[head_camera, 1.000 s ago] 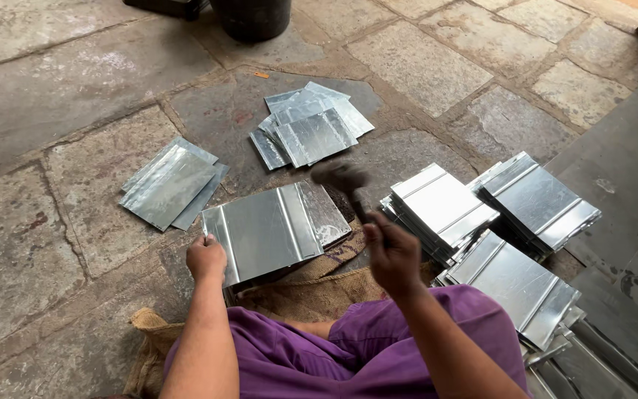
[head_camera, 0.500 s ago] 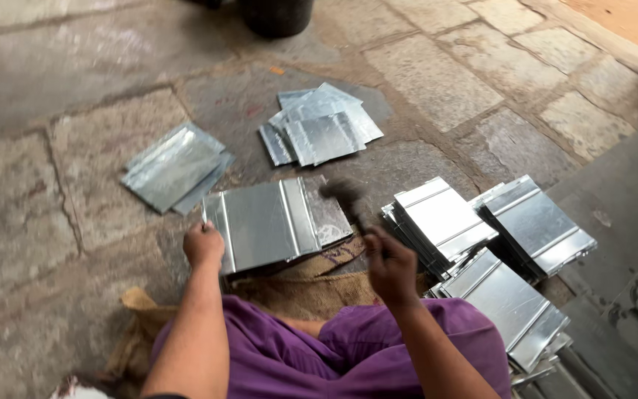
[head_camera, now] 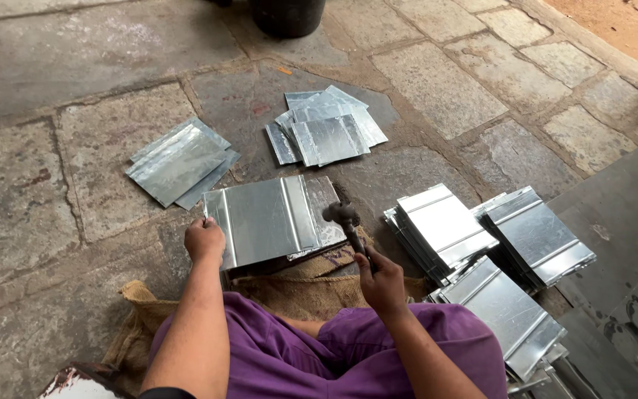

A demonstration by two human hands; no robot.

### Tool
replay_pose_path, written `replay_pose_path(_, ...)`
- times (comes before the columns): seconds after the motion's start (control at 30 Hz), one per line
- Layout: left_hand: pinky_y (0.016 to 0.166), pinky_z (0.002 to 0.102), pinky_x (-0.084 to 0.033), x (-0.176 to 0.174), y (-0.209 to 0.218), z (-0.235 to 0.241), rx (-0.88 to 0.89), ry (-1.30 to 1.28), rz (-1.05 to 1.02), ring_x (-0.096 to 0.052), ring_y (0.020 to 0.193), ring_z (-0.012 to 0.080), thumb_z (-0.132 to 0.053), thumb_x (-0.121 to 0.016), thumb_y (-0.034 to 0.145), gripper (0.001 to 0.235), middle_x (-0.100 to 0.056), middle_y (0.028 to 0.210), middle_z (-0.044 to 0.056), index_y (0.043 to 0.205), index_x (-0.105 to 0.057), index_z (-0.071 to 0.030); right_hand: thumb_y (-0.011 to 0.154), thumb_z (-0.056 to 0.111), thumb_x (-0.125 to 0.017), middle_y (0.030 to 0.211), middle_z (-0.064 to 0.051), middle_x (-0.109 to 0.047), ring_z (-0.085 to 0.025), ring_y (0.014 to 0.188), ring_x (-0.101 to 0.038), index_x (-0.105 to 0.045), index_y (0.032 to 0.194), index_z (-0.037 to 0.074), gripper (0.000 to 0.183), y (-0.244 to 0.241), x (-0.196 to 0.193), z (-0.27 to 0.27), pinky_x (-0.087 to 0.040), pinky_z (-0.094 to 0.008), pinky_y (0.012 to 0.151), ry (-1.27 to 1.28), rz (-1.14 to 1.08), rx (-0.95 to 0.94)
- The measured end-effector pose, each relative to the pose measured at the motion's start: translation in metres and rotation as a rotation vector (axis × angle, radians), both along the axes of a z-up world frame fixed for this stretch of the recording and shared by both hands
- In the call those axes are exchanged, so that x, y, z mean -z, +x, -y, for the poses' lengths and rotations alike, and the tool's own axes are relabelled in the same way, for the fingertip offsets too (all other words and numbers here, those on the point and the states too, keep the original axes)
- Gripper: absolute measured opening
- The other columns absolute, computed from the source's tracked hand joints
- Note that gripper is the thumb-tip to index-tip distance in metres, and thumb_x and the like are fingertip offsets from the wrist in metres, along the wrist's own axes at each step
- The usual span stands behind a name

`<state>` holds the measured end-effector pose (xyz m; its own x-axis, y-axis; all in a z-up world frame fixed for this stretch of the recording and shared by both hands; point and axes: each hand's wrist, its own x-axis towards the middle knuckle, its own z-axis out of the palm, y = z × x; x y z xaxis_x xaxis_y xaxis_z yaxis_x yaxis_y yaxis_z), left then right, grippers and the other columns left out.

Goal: The person sits on the floor and uses a hammer to repeatedly strike the edges of rectangular metal sheets. They hold the sheets with one hand and strike them with the other, occasionally flipping the sheets over to work on different sides. Finished sheets are stacked nearby.

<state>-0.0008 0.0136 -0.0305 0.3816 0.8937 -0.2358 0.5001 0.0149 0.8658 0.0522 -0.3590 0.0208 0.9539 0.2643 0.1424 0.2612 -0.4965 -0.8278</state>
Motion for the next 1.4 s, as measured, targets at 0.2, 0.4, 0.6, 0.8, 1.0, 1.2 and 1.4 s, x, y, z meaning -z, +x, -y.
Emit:
replay_pose_path(0.2, 0.067, 0.036, -0.049, 0.002, 0.007, -0.003, 0.004, 0.108, -0.036, -0.063, 0.074, 0.0236, -0.034, -0.076, 0.095, 0.038, -0.069, 0.091, 0.019, 0.104, -0.072, 0.003, 0.098, 0.035, -0.066, 0.064, -0.01, -0.068, -0.015, 0.049, -0.058, -0.078, 0.116, 0.004, 0.037, 0.017, 0.012, -0.007, -0.044, -0.033, 0.047, -0.138, -0.138, -0.011)
replay_pose_path(0.4, 0.061, 0.038, -0.047, 0.013, 0.001, -0.006, -0.005, -0.015, 0.139, -0.064, 0.071, 0.0213, -0.033, -0.06, 0.108, 0.035, -0.07, 0.085, 0.012, 0.102, -0.07, 0.0, 0.105, 0.035, -0.058, 0.063, -0.007, -0.057, -0.017, 0.048, -0.048, -0.074, 0.1, -0.005, 0.043, 0.025, 0.028, 0.005, -0.039, -0.036, 0.044, 0.218, -0.641, 0.121)
replay_pose_path(0.6, 0.076, 0.03, -0.051, -0.002, -0.008, 0.004, 0.387, 0.594, 0.805, -0.065, 0.089, 0.0194, -0.018, -0.061, 0.112, 0.014, -0.071, 0.096, 0.008, 0.111, -0.067, -0.006, 0.106, 0.034, -0.054, 0.064, -0.008, -0.053, -0.017, 0.047, -0.047, -0.07, 0.106, -0.002, 0.04, 0.029, 0.032, 0.014, -0.04, -0.034, 0.042, 0.411, -0.737, 0.208)
replay_pose_path(0.8, 0.091, 0.036, -0.059, -0.021, -0.027, 0.012, 0.562, 0.654, 0.738, -0.073, 0.112, 0.0229, 0.001, -0.063, 0.1, 0.021, -0.076, 0.117, 0.011, 0.118, -0.069, -0.009, 0.105, 0.032, -0.055, 0.066, -0.008, -0.054, -0.018, 0.047, -0.047, -0.066, 0.102, -0.001, 0.035, 0.039, 0.037, 0.015, -0.038, -0.035, 0.042, 0.536, -0.755, 0.244)
replay_pose_path(1.0, 0.086, 0.032, -0.06, -0.02, -0.023, 0.015, 0.468, 0.859, 0.476, -0.076, 0.097, 0.0243, 0.002, -0.061, 0.099, 0.022, -0.077, 0.106, 0.009, 0.116, -0.07, -0.009, 0.104, 0.031, -0.057, 0.066, -0.008, -0.053, -0.017, 0.047, -0.046, -0.064, 0.101, -0.001, 0.033, 0.035, 0.044, 0.016, -0.036, -0.034, 0.042, 0.638, -0.801, 0.244)
replay_pose_path(1.2, 0.102, 0.037, -0.059, -0.017, -0.015, 0.02, 0.383, 1.071, 0.595, -0.074, 0.114, 0.0276, 0.001, -0.067, 0.095, 0.027, -0.075, 0.121, 0.008, 0.116, -0.068, -0.016, 0.104, 0.03, -0.058, 0.067, -0.008, -0.052, -0.017, 0.047, -0.046, -0.063, 0.102, -0.002, 0.033, 0.032, 0.042, 0.015, -0.036, -0.033, 0.041, 0.627, -0.805, 0.256)
replay_pose_path(1.4, 0.104, 0.033, -0.054, -0.027, -0.022, 0.018, 0.507, 1.078, 0.037, -0.066, 0.128, 0.0242, 0.021, -0.05, 0.079, 0.078, -0.064, 0.146, 0.003, 0.138, -0.064, -0.028, 0.101, 0.025, -0.063, 0.069, -0.006, -0.052, -0.014, 0.048, -0.044, -0.065, 0.109, -0.002, 0.028, 0.031, 0.03, 0.011, -0.035, -0.03, 0.04, 0.629, -0.832, 0.274)
